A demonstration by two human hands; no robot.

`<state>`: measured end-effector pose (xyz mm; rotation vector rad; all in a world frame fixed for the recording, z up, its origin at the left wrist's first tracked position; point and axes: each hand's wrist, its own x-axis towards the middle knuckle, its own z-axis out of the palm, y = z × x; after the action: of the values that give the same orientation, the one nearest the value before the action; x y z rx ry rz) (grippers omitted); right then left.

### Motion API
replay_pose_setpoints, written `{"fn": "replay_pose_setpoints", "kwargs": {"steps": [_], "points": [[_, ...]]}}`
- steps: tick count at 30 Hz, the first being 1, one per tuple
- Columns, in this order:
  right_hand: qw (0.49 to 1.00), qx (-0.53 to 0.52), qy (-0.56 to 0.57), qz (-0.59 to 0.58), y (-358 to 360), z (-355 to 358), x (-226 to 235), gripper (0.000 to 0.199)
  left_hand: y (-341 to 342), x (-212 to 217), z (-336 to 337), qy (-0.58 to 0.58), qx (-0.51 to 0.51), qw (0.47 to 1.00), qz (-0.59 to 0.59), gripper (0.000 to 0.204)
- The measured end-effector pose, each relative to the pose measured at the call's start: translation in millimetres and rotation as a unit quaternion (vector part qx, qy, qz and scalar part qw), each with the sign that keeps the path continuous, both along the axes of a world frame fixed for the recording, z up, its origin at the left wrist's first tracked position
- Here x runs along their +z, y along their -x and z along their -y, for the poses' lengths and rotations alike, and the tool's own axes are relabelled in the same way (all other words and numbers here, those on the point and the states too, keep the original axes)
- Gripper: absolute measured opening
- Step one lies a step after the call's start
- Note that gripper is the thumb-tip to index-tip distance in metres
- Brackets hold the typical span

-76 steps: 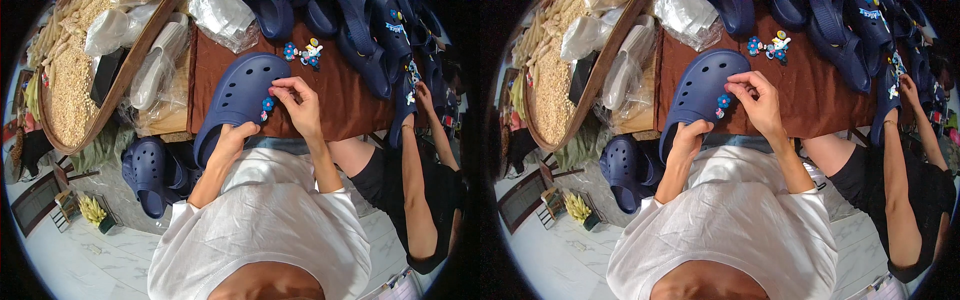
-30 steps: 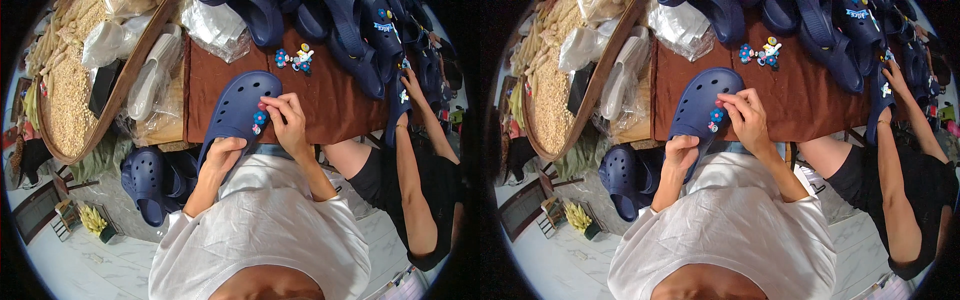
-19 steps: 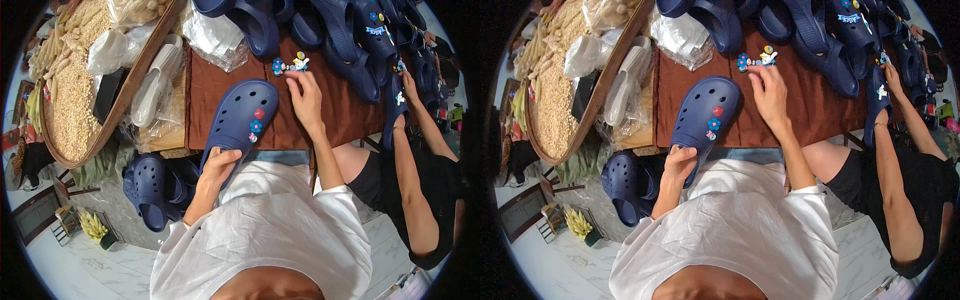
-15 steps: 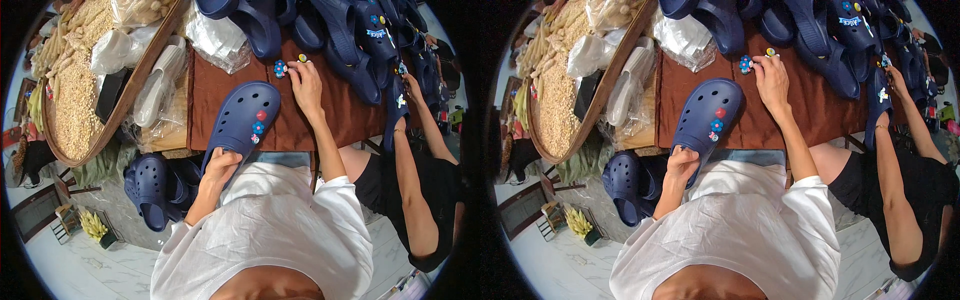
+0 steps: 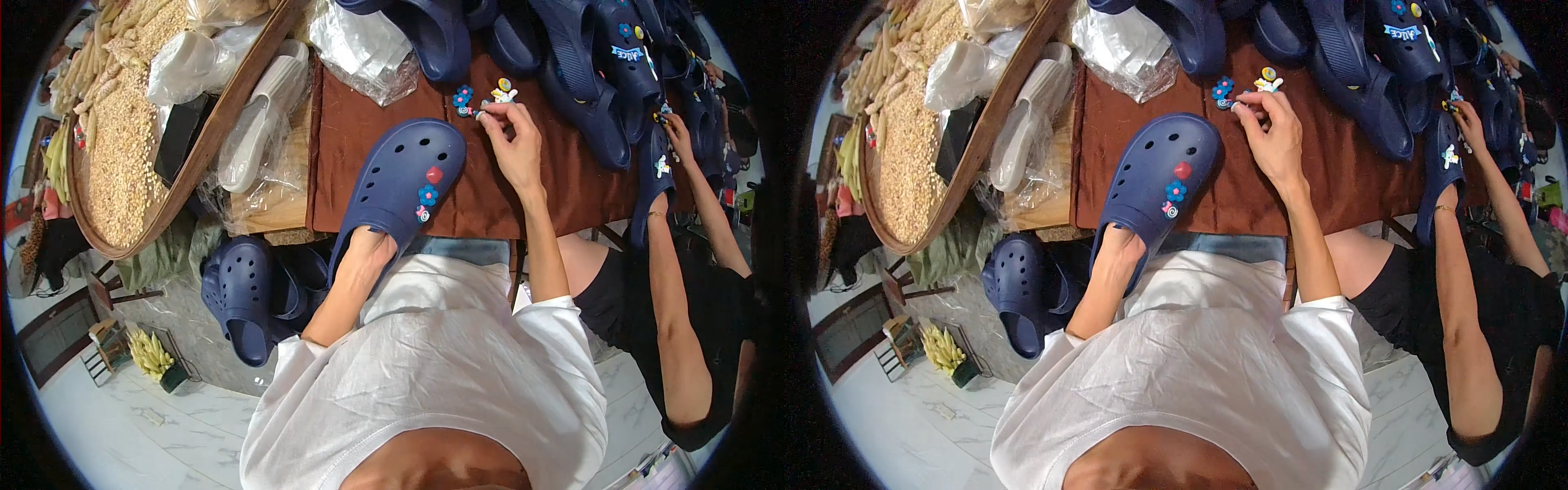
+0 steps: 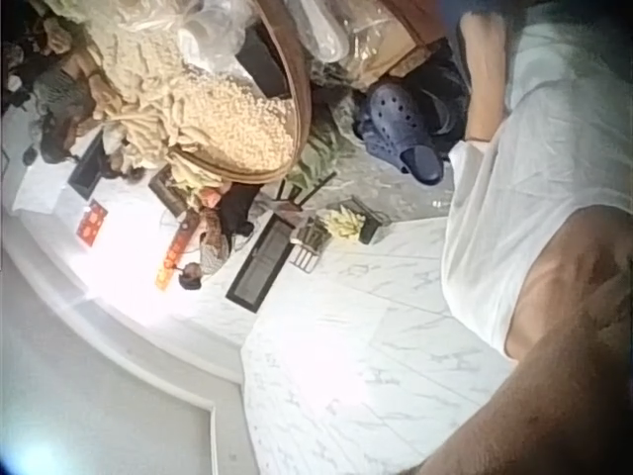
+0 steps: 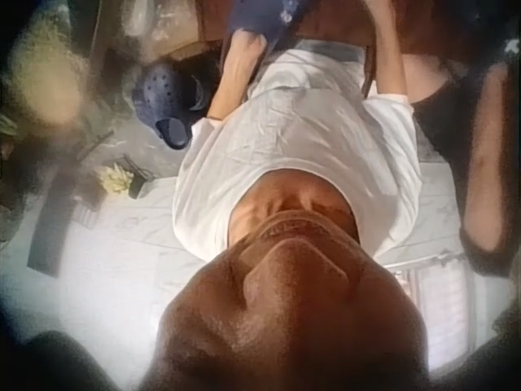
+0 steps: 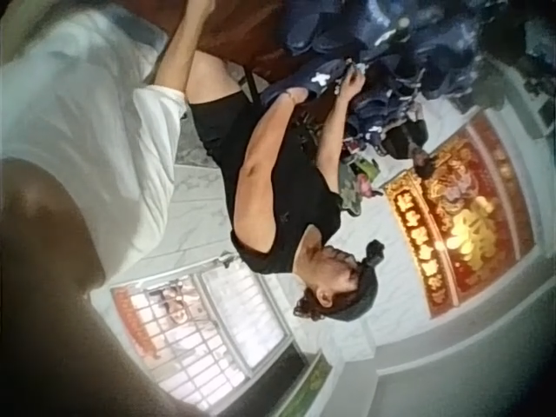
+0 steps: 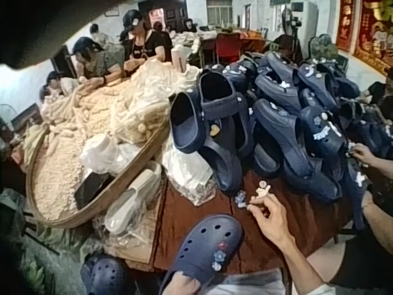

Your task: Attaching decorative charms into the holes of blue plastic clogs.

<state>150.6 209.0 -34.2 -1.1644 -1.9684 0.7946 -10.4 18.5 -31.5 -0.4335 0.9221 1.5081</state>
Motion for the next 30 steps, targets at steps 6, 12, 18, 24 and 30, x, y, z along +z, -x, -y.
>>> {"fn": "replay_pose_setpoints", "kwargs": {"steps": [6, 12, 18, 24, 30], "points": [[0.97, 0.155, 0.158, -0.101, 4.6, 36.8, 22.2, 0.011, -5.7, -5.8, -8.3, 0.002, -0.005, 1.0, 0.001, 0.037], [0.973, 0.165, 0.154, -0.049, 9.7, 42.4, 36.1, 0.016, -6.4, -4.1, -4.6, 0.001, -0.013, 1.0, -0.002, 0.037], [0.964, 0.128, 0.215, -0.087, 8.2, 45.1, 33.7, 0.022, -8.5, -6.5, -2.3, -0.001, -0.018, 1.0, 0.001, 0.037], [0.971, 0.129, 0.184, -0.084, 6.0, 50.7, 29.6, 0.024, -0.6, -7.6, -0.7, -0.002, -0.025, 1.0, 0.001, 0.037], [0.963, 0.12, 0.224, -0.093, 3.4, 58.3, 22.0, 0.034, 4.3, -11.1, -2.0, -0.003, -0.031, 1.0, 0.0, 0.037]]}}
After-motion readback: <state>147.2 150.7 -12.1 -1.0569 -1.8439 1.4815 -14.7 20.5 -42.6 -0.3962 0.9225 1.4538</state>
